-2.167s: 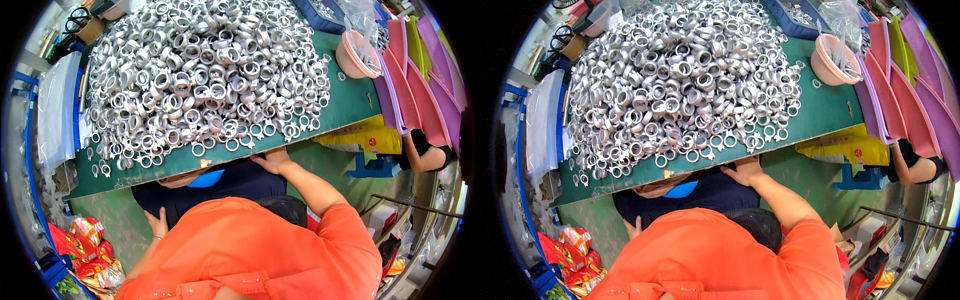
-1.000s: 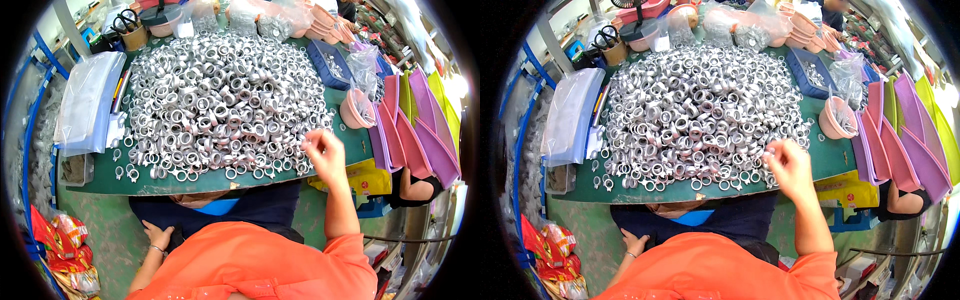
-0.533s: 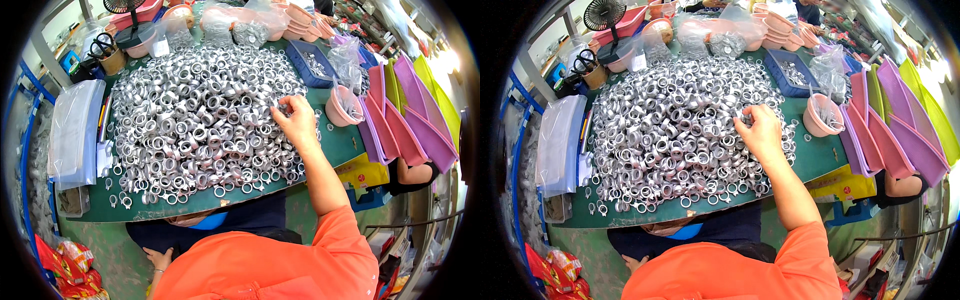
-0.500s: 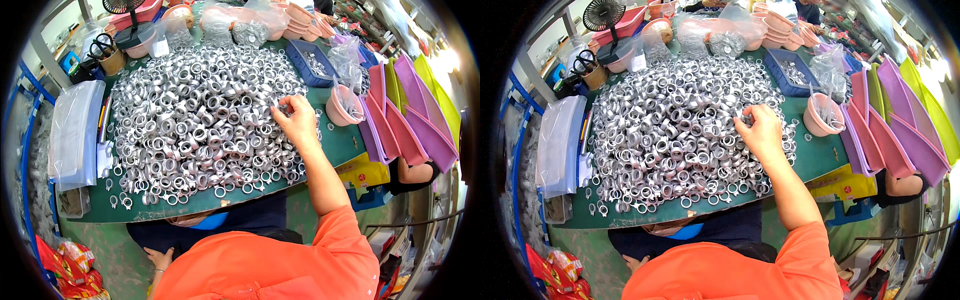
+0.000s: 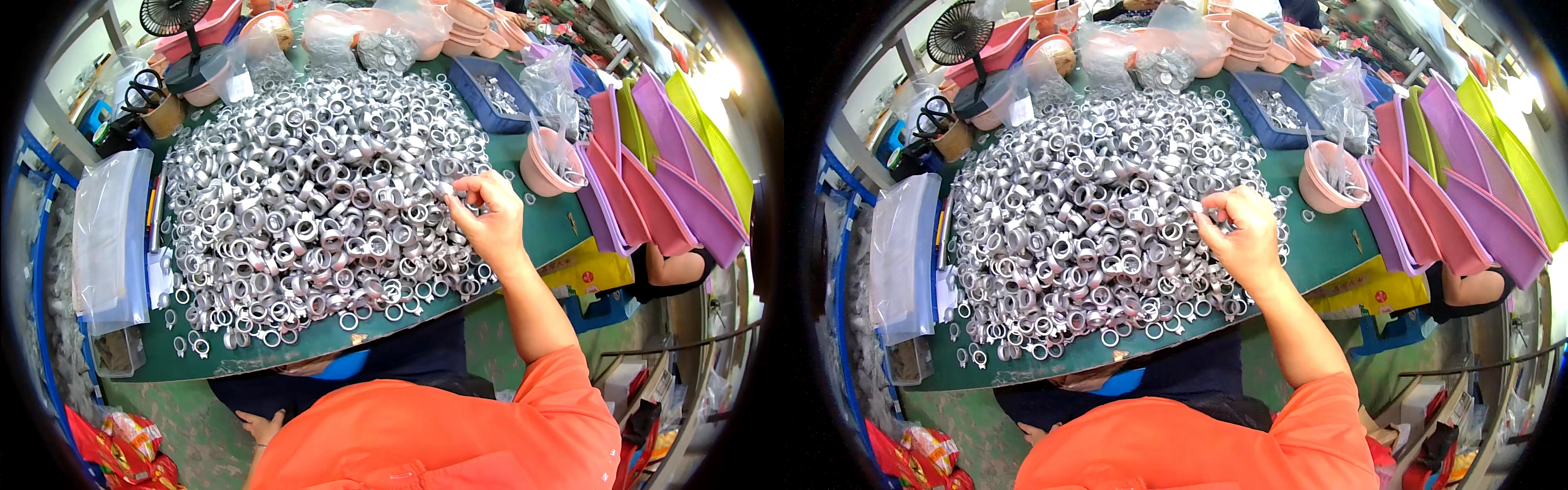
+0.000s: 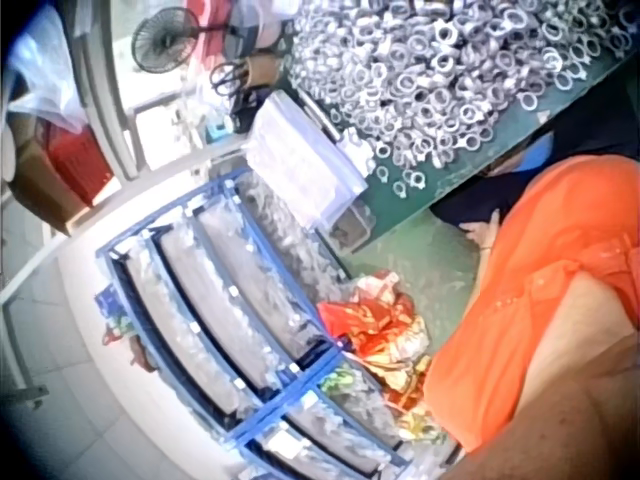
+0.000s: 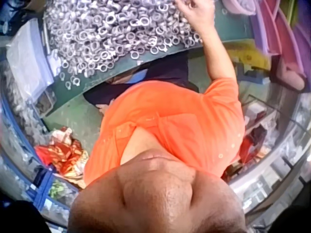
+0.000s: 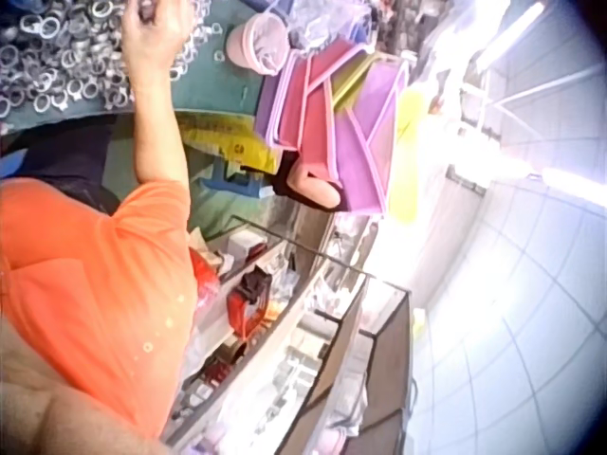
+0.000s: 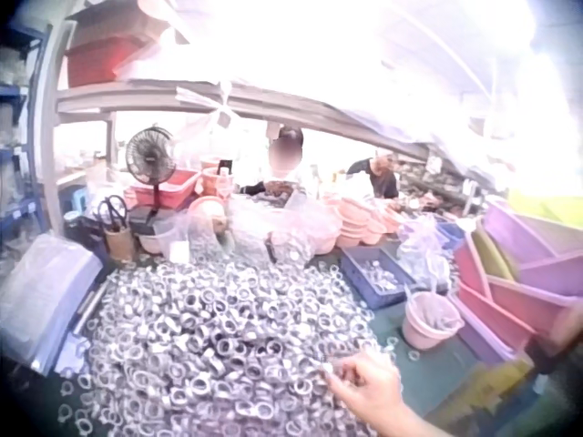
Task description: The person takes circular metal components from a large pile on a table, reaches to a shelf to retrieve a container of smaller internal parts, and then manually inserts the smaller parts into the metal rings.
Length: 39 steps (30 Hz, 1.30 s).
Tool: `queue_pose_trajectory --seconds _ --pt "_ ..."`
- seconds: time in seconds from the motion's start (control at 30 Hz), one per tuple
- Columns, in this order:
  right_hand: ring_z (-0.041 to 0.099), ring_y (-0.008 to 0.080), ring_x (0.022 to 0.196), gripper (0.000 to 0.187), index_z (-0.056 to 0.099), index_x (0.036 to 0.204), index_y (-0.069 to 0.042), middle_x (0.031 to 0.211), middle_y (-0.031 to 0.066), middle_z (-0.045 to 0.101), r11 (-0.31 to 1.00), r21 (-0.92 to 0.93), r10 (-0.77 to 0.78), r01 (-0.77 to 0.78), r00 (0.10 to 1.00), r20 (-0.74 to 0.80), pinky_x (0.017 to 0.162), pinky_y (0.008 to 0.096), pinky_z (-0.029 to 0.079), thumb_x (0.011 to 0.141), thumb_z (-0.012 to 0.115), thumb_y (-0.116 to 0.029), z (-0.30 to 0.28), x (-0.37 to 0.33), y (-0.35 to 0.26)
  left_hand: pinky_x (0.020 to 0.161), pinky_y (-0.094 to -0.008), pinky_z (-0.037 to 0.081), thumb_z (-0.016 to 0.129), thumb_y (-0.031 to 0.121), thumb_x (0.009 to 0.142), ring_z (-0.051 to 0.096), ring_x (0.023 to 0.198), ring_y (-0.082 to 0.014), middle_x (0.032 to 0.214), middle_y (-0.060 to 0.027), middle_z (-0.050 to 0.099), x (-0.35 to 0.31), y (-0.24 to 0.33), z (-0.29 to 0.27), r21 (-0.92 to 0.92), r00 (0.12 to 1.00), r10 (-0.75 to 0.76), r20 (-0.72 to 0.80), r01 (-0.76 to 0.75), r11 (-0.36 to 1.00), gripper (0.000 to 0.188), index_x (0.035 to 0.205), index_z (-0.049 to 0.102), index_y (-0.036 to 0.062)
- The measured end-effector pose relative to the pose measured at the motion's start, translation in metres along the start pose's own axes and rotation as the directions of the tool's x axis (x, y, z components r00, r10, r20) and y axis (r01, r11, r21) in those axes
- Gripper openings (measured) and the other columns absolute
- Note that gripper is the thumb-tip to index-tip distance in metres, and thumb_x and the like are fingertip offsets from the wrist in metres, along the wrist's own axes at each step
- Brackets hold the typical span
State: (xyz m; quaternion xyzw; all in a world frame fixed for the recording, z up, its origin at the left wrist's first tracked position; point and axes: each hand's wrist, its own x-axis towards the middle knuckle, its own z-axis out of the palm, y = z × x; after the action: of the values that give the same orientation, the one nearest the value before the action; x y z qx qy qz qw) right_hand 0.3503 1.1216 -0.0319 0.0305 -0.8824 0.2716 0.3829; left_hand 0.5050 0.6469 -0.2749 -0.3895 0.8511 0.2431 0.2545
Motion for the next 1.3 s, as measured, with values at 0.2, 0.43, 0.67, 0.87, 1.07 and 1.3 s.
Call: queue_pose_trajectory --seconds 0.2,0.43,0.67,0.87,1.07,1.3 --pt "0.049 0.0168 0.059 0.019 0.06 0.075 -0.009 0.064 0.0007 0.05 0.99 -0.109 -0.089 0.088 0.996 -0.004 0.059 0.0304 0.035 0.06 0.07 -0.004 -0.005 -0.015 0.001 0.103 -0.0457 0.025 0.075 0.03 0.061 0.024 0.12 -0.0506 0.129 -0.0413 0.013 0.005 -0.005 0.003 0.028 1.0 0.024 -0.007 -0.023 0.999 0.121 0.134 -0.015 -0.0038" --pt "0.049 0.0115 0.057 0.016 0.062 0.078 -0.005 0.064 0.0013 0.051 0.99 0.099 0.105 -0.104 0.994 -0.007 0.055 0.0251 0.037 0.065 0.071 -0.004 -0.016 -0.028 0.003 0.103 -0.052 0.02 0.076 0.032 0.06 0.021 0.124 -0.0484 0.133 -0.036 0.016 0.019 -0.016 0.015 0.14 0.996 -0.038 -0.08 0.049 0.989 0.12 0.137 -0.012 0.001" --pt "0.052 0.0033 0.062 0.011 0.064 0.087 0.001 0.072 -0.0007 0.06 0.482 0.602 0.685 -0.636 0.702 0.193 0.057 0.0165 0.042 0.077 0.066 -0.005 -0.041 -0.043 0.021 0.102 -0.0539 0.021 0.075 0.033 0.06 0.025 0.124 -0.0462 0.134 -0.033 0.02 0.001 0.004 0.004 0.155 0.99 -0.111 -0.09 0.124 0.98 0.118 0.138 -0.009 0.004" --pt "0.052 0.0056 0.056 0.012 0.063 0.087 0.0 0.069 0.0008 0.06 0.222 0.678 0.751 -0.701 0.566 0.339 0.052 0.0175 0.041 0.079 0.065 -0.01 -0.05 -0.053 0.03 0.101 -0.0499 0.025 0.075 0.034 0.062 0.027 0.122 -0.0466 0.132 -0.034 0.023 0.01 -0.019 0.011 0.184 0.987 0.096 -0.132 -0.071 0.98 0.117 0.138 -0.008 0.0022" --pt "0.052 0.0064 0.054 0.012 0.062 0.085 0.0 0.065 0.0015 0.059 0.131 0.696 0.746 -0.706 0.532 0.4 0.051 0.0183 0.041 0.08 0.063 -0.011 -0.051 -0.061 0.037 0.1 -0.0492 0.027 0.074 0.034 0.062 0.031 0.119 -0.0468 0.129 -0.0354 0.024 0.012 -0.016 0.009 0.139 0.993 0.016 -0.116 0.001 0.99 0.116 0.137 -0.008 0.001" --pt "0.052 0.0064 0.054 0.015 0.064 0.084 -0.001 0.065 0.0025 0.06 0.272 0.561 0.812 -0.782 0.499 0.303 0.05 0.0186 0.04 0.078 0.066 -0.014 -0.062 -0.071 0.055 0.099 -0.0464 0.03 0.073 0.035 0.063 0.033 0.116 -0.0479 0.127 -0.0371 0.025 0.024 -0.036 0.009 0.109 0.992 0.103 -0.08 -0.094 0.99 0.116 0.137 -0.009 -0.0005"
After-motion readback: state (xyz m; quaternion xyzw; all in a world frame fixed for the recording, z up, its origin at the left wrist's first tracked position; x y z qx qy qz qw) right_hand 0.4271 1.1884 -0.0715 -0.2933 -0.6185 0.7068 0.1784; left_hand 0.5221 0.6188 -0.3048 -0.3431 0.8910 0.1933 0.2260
